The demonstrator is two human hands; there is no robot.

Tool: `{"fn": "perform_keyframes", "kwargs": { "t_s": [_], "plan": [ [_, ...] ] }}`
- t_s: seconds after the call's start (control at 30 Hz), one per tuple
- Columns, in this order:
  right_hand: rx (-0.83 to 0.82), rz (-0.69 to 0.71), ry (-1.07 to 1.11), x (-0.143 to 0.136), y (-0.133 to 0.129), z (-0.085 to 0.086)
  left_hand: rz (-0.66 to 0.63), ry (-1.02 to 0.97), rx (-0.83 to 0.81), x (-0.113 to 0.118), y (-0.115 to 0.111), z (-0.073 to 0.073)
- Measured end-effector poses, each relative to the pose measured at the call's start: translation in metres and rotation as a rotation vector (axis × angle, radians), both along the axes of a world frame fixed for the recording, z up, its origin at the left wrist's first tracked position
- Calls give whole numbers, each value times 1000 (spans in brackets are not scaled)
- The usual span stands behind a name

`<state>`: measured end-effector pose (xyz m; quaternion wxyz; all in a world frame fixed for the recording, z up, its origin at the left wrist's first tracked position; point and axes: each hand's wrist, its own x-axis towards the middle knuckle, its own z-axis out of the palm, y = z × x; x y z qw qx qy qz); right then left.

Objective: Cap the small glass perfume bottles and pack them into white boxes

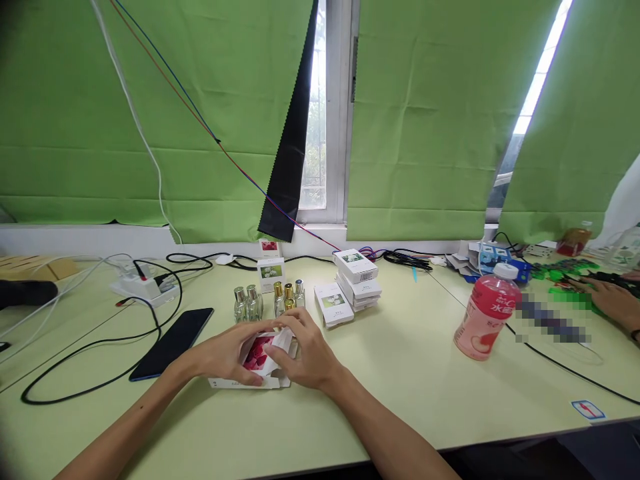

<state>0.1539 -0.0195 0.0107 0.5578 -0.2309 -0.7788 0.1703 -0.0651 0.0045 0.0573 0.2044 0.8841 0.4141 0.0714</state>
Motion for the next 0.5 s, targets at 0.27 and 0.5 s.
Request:
{"fn": "perform_keyframes", "kwargs": {
  "t_s": [0.27,0.5],
  "plan": [
    [14,-73,99,1,-1,2,-57,-53,-7,0,-3,1],
    [-22,-111,175,-1,-2,3,-87,-110,-16,3,-7,10]
  ]
}}
